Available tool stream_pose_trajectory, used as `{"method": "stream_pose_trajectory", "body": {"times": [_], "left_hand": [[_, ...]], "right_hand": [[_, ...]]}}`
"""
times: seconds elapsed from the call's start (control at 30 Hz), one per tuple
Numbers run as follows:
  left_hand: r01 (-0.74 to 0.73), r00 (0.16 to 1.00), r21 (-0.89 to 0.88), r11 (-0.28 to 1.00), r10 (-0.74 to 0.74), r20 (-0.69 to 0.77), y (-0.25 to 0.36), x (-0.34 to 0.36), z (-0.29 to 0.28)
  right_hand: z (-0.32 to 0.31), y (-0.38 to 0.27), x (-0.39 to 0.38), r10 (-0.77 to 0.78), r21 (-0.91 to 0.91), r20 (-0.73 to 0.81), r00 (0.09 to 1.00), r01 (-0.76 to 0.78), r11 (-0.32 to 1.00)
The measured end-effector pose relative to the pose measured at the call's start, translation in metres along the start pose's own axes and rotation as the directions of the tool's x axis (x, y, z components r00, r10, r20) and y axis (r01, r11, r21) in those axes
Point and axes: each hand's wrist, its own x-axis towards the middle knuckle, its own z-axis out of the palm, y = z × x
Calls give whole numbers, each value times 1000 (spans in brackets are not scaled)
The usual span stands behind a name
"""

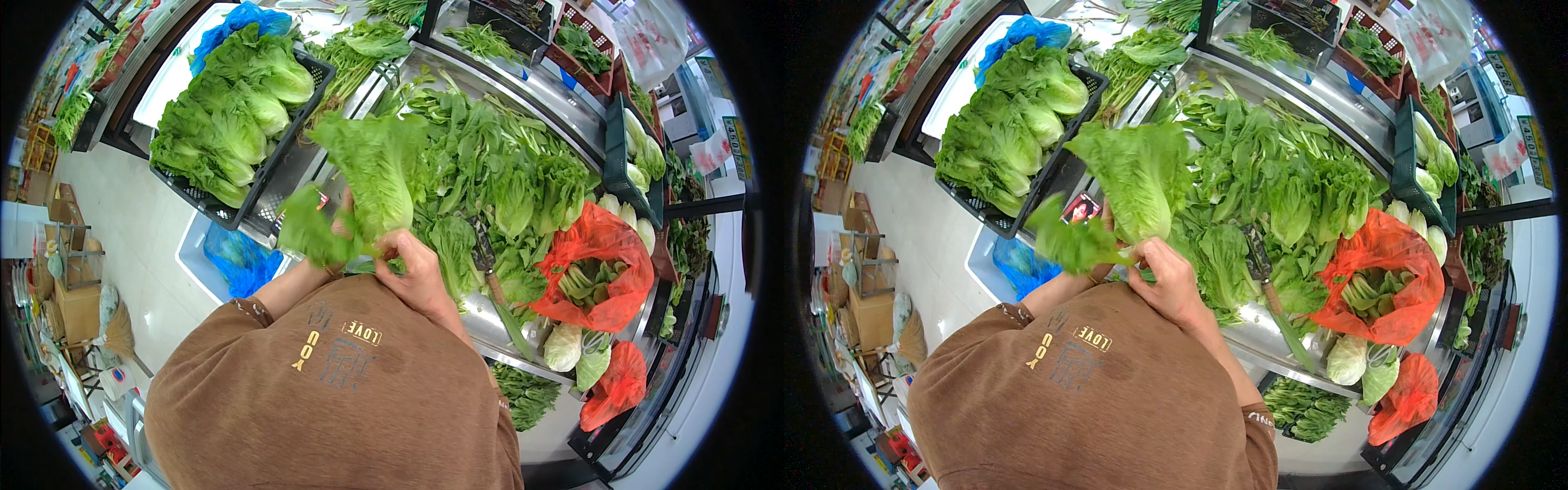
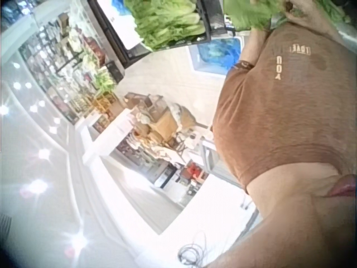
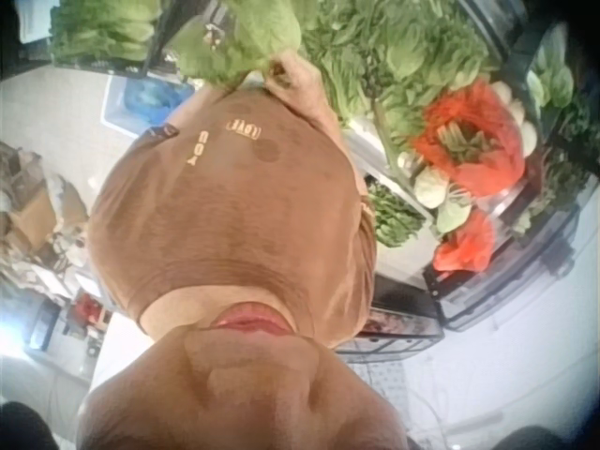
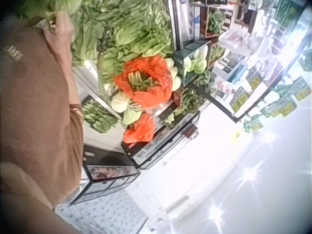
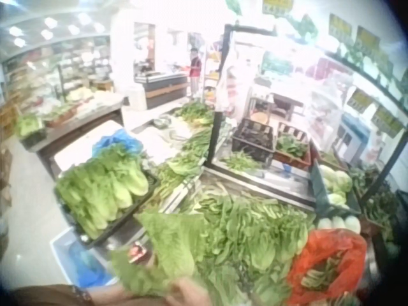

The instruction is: The person picks up lettuce from a pile, trims the stem end with a knife, peels away outer leaves, and places the trimmed lettuce into a black crate.

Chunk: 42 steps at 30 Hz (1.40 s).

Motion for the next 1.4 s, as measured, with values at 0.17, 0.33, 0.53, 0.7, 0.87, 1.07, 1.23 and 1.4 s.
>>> {"method": "stream_pose_trajectory", "body": {"times": [0.17, 0.33, 0.53, 0.7, 0.87, 1.07, 1.23, 1.4], "left_hand": [[248, 947, -325, 913, -157, 281, 8, 12, -7], [288, 931, -624, 726, -60, 360, 39, 14, 28], [359, 799, -358, 862, -86, 595, 71, -5, 28], [121, 929, 287, 950, -210, 304, 66, -9, 2], [138, 943, 447, 884, -254, 213, 83, -23, 32], [-269, 896, 834, 482, -192, 400, 88, -22, 71], [-346, 791, 715, 607, -222, 570, 85, -16, 87], [-334, 765, 718, 611, -269, 585, 89, -17, 66]], "right_hand": [[-4, -13, 4, -26, 75, -69, 997, 31, 997], [-8, 15, -5, 343, 531, -328, 880, -128, 837], [-47, 39, 1, 378, -412, -298, 876, -476, 777], [-36, 16, -9, 414, 222, 63, 908, -418, 881], [-31, 5, -12, 502, 234, 132, 854, -519, 822], [-29, 14, -33, 646, 391, 165, 745, -651, 651], [-25, 33, -50, 561, 422, 69, 825, -534, 733], [-21, 53, -49, 593, 243, 139, 793, -607, 756]]}}
